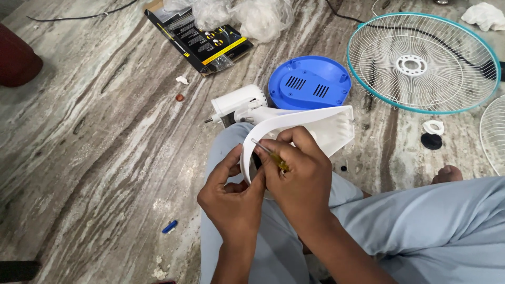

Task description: The person sits on the floor and uses a screwdriver to work on the internal wiring of a white plastic fan housing. They manipulate wires and components inside the casing, occasionally reaching for parts on the floor.

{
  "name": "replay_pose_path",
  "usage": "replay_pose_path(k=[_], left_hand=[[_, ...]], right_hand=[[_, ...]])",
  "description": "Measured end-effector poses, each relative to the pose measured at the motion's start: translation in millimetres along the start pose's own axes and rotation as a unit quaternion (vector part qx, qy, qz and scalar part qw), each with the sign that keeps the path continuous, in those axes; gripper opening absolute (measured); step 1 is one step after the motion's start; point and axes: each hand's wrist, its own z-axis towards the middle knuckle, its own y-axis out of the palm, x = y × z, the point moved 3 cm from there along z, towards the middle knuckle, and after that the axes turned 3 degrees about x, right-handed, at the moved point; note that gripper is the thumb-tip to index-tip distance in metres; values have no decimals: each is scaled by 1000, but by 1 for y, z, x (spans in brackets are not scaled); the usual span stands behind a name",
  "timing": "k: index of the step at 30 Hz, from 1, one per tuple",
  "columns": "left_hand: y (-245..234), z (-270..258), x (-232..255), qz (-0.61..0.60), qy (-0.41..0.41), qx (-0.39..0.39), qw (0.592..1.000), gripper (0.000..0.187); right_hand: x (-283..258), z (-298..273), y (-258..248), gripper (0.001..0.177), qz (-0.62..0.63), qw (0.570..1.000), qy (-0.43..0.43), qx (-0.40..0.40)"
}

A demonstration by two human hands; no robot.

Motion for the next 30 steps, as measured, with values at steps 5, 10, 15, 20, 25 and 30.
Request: replay_pose_path(k=[5,10,15,20,25,30], left_hand=[[-1,2,1,-11,19,-8,1000,48],[-2,1,0,-2,20,-9,1000,49],[-3,1,-1,-2,40,-9,999,50],[-3,0,-2,-5,31,-13,999,51],[-3,1,-3,1,11,-10,1000,50],[-3,1,-2,11,15,-5,1000,49]], right_hand=[[0,2,-1,19,1,1000,-7,-2],[0,3,-3,28,26,1000,6,-10],[-2,4,-5,24,25,1000,-1,-8],[-2,4,-5,19,22,1000,-8,-16],[-1,1,-1,16,17,1000,6,-19],[-2,1,0,19,-2,1000,-24,-19]])
